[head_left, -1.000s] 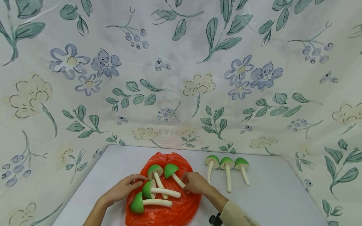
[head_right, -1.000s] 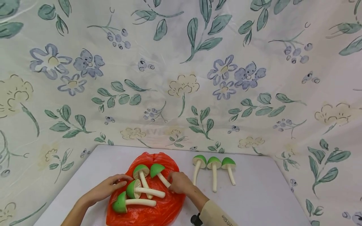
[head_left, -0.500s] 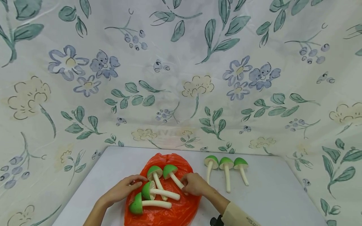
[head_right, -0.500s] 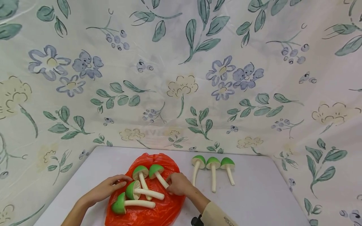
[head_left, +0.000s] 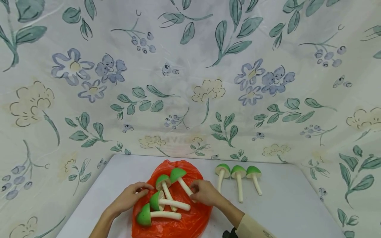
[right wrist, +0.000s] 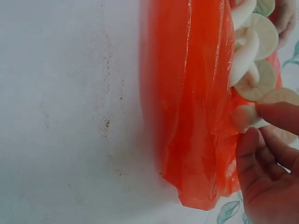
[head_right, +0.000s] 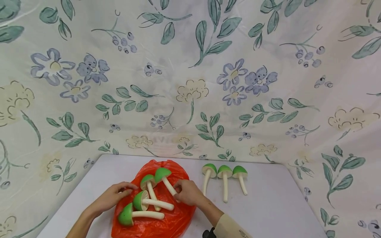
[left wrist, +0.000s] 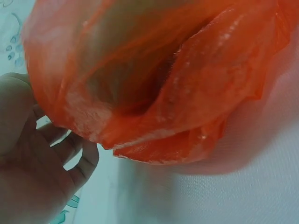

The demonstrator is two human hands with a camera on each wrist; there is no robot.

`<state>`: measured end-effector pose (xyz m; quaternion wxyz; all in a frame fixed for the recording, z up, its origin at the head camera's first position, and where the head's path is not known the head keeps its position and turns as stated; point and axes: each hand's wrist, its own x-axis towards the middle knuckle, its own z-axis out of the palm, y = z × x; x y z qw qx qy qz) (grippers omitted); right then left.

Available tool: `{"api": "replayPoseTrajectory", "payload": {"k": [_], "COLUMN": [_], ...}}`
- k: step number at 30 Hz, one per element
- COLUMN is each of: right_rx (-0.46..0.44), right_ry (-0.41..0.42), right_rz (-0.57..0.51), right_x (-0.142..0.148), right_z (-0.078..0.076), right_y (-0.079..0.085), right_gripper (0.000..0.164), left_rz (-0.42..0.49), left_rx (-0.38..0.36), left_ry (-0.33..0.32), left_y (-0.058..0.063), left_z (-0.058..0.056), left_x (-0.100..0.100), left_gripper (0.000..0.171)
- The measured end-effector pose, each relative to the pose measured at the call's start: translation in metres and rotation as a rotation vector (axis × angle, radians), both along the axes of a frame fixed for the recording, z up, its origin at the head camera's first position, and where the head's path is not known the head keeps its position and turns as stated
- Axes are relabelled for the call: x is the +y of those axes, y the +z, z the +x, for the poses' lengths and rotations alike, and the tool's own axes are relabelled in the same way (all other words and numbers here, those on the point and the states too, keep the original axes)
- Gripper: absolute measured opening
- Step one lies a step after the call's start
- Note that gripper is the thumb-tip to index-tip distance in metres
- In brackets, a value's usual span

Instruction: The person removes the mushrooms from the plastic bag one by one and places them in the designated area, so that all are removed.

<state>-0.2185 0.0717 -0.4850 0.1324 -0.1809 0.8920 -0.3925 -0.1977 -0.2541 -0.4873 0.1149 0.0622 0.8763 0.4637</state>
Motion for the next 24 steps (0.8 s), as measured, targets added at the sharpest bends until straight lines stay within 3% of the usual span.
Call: {"api": "replayPoseTrajectory", "payload": {"k": [13, 24], "right_rx": [-0.01, -0.001], "right_ry": [0.004, 0.015], "right_rz": [-0.083, -0.116], "right_x": [0.009, 0.016], "right_z": [0.001, 0.008], "right_y": [0.005, 0.011], "right_gripper": [0.024, 0.026], "left_rz": [-0.026, -0.046], "left_rx": [0.061, 0.054], "left_ry": [0.054, 0.065], "left_y": [-0.002, -0.002], "left_z": [-0.002, -0.004], "left_x": [0.004, 0.008], "left_gripper": [0.018, 0.014]}}
